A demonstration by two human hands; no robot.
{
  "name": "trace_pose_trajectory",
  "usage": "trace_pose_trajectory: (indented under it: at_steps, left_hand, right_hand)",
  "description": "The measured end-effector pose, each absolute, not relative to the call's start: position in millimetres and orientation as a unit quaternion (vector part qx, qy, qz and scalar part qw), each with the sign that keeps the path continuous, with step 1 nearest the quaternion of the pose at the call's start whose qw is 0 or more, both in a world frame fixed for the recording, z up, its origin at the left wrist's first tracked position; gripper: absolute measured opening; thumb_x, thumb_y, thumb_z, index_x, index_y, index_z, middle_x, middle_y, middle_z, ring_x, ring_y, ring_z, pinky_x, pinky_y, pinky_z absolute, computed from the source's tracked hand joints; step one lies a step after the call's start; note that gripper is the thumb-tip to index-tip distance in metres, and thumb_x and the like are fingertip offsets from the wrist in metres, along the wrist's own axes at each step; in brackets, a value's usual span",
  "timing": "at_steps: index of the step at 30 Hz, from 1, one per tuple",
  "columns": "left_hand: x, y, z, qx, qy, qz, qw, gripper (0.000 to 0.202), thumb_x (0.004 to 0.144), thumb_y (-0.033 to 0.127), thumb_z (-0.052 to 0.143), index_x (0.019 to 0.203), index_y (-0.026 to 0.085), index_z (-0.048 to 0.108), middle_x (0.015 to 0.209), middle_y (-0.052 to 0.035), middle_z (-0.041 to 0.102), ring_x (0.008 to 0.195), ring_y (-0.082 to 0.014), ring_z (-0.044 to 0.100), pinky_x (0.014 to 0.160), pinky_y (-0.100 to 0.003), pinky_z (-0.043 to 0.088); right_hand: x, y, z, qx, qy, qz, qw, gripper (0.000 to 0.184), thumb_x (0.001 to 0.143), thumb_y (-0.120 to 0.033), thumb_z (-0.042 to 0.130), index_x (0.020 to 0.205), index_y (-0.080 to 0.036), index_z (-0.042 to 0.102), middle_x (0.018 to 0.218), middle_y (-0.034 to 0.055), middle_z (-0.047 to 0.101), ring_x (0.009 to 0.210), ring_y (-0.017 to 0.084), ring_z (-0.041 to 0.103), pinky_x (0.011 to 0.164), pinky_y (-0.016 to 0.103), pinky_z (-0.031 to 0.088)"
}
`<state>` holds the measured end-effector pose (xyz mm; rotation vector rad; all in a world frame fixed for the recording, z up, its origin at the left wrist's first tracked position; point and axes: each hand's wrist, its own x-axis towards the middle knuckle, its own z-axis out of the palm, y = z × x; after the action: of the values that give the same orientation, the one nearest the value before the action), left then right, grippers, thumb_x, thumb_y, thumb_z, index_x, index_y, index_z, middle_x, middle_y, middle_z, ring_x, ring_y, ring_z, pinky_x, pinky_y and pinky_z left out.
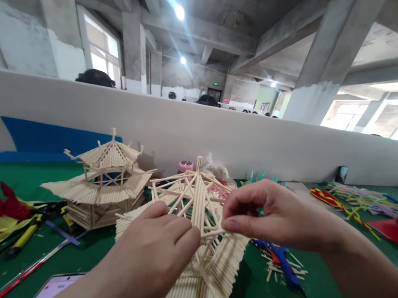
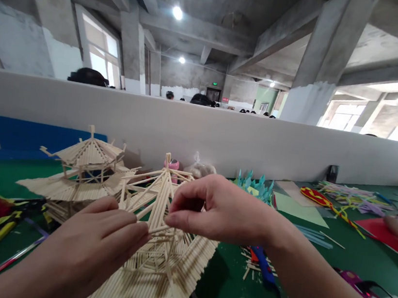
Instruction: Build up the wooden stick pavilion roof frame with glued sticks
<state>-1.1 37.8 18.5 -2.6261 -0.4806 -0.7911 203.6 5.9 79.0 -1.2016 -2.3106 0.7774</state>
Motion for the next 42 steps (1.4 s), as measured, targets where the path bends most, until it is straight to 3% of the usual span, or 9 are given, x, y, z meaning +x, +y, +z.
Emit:
trace_pose_trajectory:
  at_steps: [4, 9, 13, 16, 20, 23, 34, 42]
  left_hand:
    - [0, 37, 26, -0.935, -0.127, -0.234, 0.234, 0.022, 0.075, 0.006, 0.033, 0.062, 0.018, 0.046, 0.053, 0.0025, 0.046, 0.046, -0.0123, 0.035, 0.055, -0.031, 0.023]
    - [5, 29, 33, -0.933, -0.09, -0.211, 0.276, 0.018, 0.074, 0.01, 0.041, 0.06, 0.019, 0.047, 0.051, 0.003, 0.048, 0.046, -0.0128, 0.035, 0.054, -0.031, 0.025]
    - [1, 27, 36, -0.923, -0.074, -0.244, 0.288, 0.018, 0.077, 0.011, 0.04, 0.063, 0.017, 0.051, 0.053, 0.0024, 0.049, 0.048, -0.0121, 0.036, 0.055, -0.031, 0.027]
    - [-6, 31, 35, -0.916, -0.096, -0.281, 0.269, 0.014, 0.078, 0.012, 0.041, 0.079, 0.014, 0.055, 0.056, 0.0017, 0.049, 0.05, -0.0115, 0.035, 0.057, -0.032, 0.028]
    - [-10, 37, 23, -0.914, -0.12, -0.302, 0.244, 0.013, 0.077, 0.012, 0.046, 0.086, 0.012, 0.055, 0.056, 0.0024, 0.049, 0.05, -0.0103, 0.034, 0.056, -0.03, 0.027]
    - [-9, 41, 6, -0.911, -0.116, -0.334, 0.213, 0.013, 0.078, 0.011, 0.045, 0.086, 0.011, 0.055, 0.054, 0.0027, 0.048, 0.05, -0.0099, 0.036, 0.056, -0.029, 0.028]
    - [0, 49, -17, -0.893, -0.119, -0.385, 0.202, 0.021, 0.076, 0.015, 0.054, 0.097, 0.011, 0.053, 0.056, 0.0032, 0.052, 0.051, -0.0091, 0.038, 0.054, -0.027, 0.029]
    - [4, 50, -16, -0.895, -0.097, -0.327, 0.287, 0.026, 0.081, 0.009, 0.037, 0.1, 0.008, 0.055, 0.055, 0.0002, 0.052, 0.051, -0.0111, 0.042, 0.056, -0.031, 0.032]
  right_hand:
    - [197, 0, 79, -0.434, -0.867, 0.209, 0.127, 0.009, 0.073, -0.015, 0.052, 0.076, -0.017, 0.06, 0.07, -0.0039, 0.06, 0.062, 0.006, 0.051, 0.056, 0.016, 0.038]
    - [189, 1, 67, -0.435, -0.871, 0.2, 0.107, 0.013, 0.075, -0.025, 0.052, 0.078, -0.018, 0.062, 0.066, -0.0039, 0.058, 0.058, 0.006, 0.05, 0.052, 0.017, 0.037]
    - [186, 0, 63, -0.428, -0.856, 0.263, 0.12, 0.009, 0.073, -0.019, 0.05, 0.07, -0.016, 0.058, 0.056, -0.0061, 0.047, 0.049, 0.004, 0.041, 0.042, 0.015, 0.031]
    - [188, 5, 63, -0.441, -0.82, 0.311, 0.192, 0.008, 0.073, -0.016, 0.05, 0.066, -0.016, 0.054, 0.055, -0.0057, 0.045, 0.049, 0.005, 0.038, 0.041, 0.015, 0.029]
    - [195, 22, 56, -0.463, -0.747, 0.361, 0.312, 0.013, 0.077, -0.026, 0.049, 0.072, -0.015, 0.056, 0.064, -0.0004, 0.055, 0.055, 0.007, 0.045, 0.049, 0.019, 0.036]
    - [197, 32, 47, -0.472, -0.743, 0.333, 0.338, 0.017, 0.077, -0.03, 0.05, 0.073, -0.015, 0.057, 0.061, -0.0015, 0.05, 0.053, 0.007, 0.04, 0.048, 0.02, 0.033]
    - [190, 36, 42, -0.472, -0.776, 0.298, 0.294, 0.019, 0.077, -0.025, 0.047, 0.063, -0.014, 0.053, 0.057, -0.0032, 0.041, 0.053, 0.008, 0.034, 0.048, 0.022, 0.028]
    - [190, 40, 42, -0.475, -0.788, 0.285, 0.267, 0.019, 0.077, -0.026, 0.046, 0.063, -0.015, 0.053, 0.058, -0.0034, 0.04, 0.053, 0.008, 0.033, 0.048, 0.022, 0.029]
